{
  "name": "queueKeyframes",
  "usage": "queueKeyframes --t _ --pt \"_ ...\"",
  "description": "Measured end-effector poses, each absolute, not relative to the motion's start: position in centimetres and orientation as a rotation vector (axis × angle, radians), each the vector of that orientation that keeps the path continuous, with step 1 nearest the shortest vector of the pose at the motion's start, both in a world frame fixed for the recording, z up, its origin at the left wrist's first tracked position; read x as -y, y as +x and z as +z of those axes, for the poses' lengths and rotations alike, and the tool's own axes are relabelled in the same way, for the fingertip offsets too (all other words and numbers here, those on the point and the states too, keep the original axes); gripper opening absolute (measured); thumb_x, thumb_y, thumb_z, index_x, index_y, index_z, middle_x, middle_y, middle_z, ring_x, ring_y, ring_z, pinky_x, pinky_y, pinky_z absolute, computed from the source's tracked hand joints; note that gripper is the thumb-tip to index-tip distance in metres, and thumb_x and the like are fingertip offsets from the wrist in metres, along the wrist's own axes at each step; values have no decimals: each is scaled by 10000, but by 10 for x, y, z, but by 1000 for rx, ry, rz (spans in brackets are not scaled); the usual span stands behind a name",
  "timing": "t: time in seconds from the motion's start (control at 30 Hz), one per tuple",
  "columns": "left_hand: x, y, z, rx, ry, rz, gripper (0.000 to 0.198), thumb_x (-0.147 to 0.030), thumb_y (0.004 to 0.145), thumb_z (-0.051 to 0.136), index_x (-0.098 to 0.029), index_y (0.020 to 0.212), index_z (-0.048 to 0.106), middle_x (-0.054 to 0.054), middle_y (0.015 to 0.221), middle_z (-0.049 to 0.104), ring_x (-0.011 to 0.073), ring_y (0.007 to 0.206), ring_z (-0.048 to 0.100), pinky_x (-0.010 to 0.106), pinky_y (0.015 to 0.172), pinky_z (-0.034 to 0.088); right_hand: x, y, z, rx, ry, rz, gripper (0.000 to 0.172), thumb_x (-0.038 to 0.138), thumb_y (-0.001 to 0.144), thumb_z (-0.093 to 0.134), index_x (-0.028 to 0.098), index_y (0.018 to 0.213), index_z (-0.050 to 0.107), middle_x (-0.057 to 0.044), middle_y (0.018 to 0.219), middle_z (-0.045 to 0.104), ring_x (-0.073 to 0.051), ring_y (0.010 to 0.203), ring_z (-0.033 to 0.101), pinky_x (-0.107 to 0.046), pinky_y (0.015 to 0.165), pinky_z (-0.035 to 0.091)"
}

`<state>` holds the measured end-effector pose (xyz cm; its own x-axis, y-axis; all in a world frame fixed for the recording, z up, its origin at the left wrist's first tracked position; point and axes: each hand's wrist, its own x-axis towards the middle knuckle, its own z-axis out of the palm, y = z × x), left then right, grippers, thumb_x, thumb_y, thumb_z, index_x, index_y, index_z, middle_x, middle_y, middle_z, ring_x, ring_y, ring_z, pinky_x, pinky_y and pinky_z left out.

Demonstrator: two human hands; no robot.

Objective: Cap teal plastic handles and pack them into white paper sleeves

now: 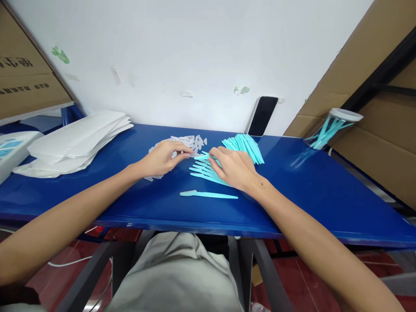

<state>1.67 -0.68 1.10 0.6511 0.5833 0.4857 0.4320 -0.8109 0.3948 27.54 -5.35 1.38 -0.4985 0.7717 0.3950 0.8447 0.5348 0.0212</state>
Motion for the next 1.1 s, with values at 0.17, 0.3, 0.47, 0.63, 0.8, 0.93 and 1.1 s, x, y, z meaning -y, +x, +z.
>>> queueKeyframes --t 0.17,0.3,0.47,0.63,0.8,0.93,1.1 --pt "6 17 10 -848 2592 902 258 -271 1017 541 -195 1052 784 47 1036 805 211 930 721 317 831 522 51 278 14 2423 -1352 -358 349 379 1071 387 190 1107 678 -90 1038 760 -213 744 639 -318 563 273" --pt "8 20 8 -789 2516 875 250 -253 1008 544 -178 1058 778 53 1026 799 196 902 712 300 807 516 53 276 11 2419 -1315 -333 341 380 1083 393 190 1126 672 -103 1080 756 -225 792 656 -316 581 302" --pt "15 27 1 -743 2521 857 240 -242 1015 539 -153 1077 753 71 950 768 190 842 676 300 769 496 56 267 2 2450 -1229 -252 314 362 1089 410 182 1097 667 -99 1018 739 -223 774 656 -318 588 346" --pt "14 21 9 -626 2791 696 356 -347 1073 454 -152 1084 752 94 968 750 215 891 657 331 830 482 58 263 -1 2463 -1049 -66 266 349 1068 486 165 1111 674 -103 999 702 -207 785 648 -316 682 457" --pt "-1 -2 23 -934 3086 496 497 -428 1092 349 -139 1235 726 144 1149 739 289 1042 642 406 932 460 68 255 5 2571 -865 132 194 274 1038 547 177 1112 697 -78 984 721 -203 860 673 -309 758 493" --pt "-13 -21 23 -1171 3092 175 446 -449 1035 466 -165 1225 753 141 1104 758 303 1014 651 380 846 465 72 255 9 2652 -911 109 249 301 1057 511 185 1026 728 -68 940 753 -219 873 687 -319 751 470" --pt "-19 -27 19 -1148 2994 136 398 -364 1008 506 -201 1273 752 107 1149 775 287 1060 653 359 857 466 65 263 12 2717 -1137 -32 266 284 1048 483 184 1067 729 -75 1001 754 -225 836 686 -324 687 426"
